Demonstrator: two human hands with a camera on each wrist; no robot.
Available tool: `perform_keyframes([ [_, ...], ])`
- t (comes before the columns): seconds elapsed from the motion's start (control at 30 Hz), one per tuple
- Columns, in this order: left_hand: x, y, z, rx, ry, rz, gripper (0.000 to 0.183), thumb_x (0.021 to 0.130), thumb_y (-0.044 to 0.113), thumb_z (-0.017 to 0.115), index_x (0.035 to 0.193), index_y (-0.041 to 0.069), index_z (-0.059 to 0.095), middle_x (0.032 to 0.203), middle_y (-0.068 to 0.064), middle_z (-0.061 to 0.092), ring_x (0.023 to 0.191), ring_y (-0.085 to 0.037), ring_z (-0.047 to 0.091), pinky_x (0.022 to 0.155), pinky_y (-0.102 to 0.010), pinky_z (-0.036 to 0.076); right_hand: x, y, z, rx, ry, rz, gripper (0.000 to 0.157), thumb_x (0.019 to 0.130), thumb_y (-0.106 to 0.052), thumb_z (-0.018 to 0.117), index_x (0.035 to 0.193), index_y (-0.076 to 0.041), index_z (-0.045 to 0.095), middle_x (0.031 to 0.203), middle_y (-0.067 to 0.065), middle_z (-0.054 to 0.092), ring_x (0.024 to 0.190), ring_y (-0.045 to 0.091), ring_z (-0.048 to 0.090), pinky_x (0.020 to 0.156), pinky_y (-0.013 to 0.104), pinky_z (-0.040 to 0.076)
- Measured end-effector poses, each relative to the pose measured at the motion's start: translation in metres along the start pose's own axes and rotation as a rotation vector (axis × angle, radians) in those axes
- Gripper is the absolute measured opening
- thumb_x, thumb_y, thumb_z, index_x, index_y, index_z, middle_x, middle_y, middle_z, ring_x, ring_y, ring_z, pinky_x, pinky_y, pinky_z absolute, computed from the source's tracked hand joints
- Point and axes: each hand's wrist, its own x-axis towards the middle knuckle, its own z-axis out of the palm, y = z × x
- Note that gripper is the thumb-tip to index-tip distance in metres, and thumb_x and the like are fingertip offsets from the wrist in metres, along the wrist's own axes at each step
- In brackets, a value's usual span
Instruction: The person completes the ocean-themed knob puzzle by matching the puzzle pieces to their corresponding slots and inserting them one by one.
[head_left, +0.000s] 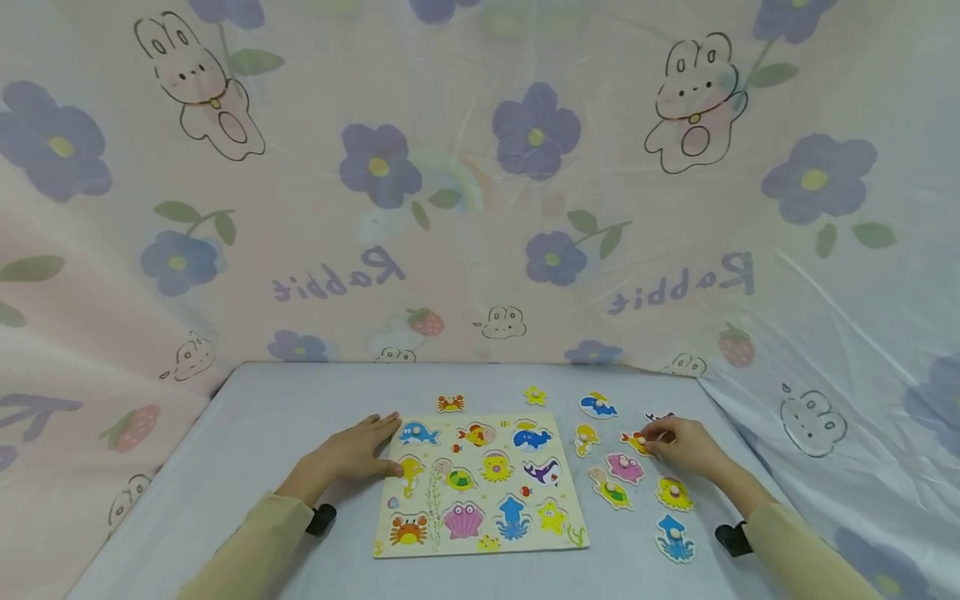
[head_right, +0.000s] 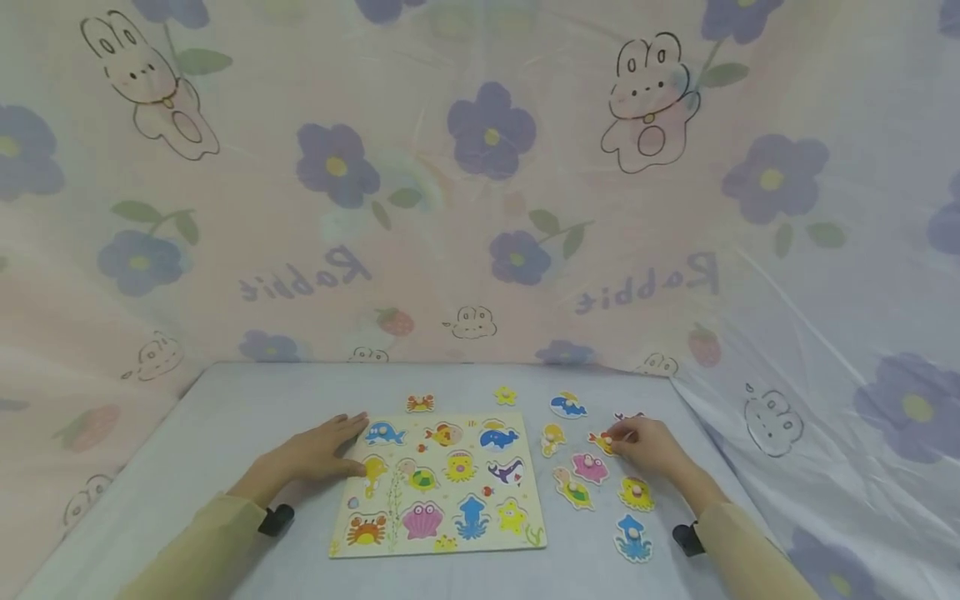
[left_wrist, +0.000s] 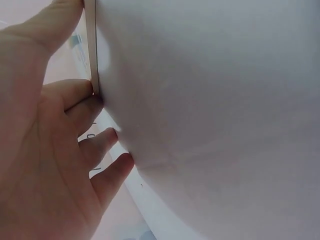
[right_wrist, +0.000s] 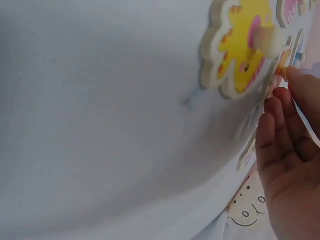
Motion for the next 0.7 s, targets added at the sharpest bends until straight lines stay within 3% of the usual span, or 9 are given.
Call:
perform_keyframes([
  [0.23,0.0023,-0.0023,0.0005,0.018,-0.002,0.01,0.1,0.084,0.06,0.079,0.159,0.007,0.042,0.168,-0.01,0.035,0.152,-0.046,0.029,0.114,-0.072,0.034,0.0009,-0.0004,0.0015,-0.002,0.001,0.009,0.014,0.095,-0.012,0.076,0.108,-0.006,0.077,0.091,0.002,0.065,0.082,0.019,0.056,0.067,0.022,0.051],
  [0.7,0.0015,-0.0013,-0.0018,0.014,0.002,-0.002,0.1,0.083,0.059,0.081,0.159,0.007,0.042,0.167,-0.01,0.037,0.152,-0.046,0.03,0.113,-0.073,0.034,0.0071,0.0,0.0035,0.009,-0.014,-0.016,0.012,0.096,-0.012,0.075,0.106,-0.005,0.076,0.09,0.0,0.065,0.082,0.019,0.055,0.067,0.023,0.051],
])
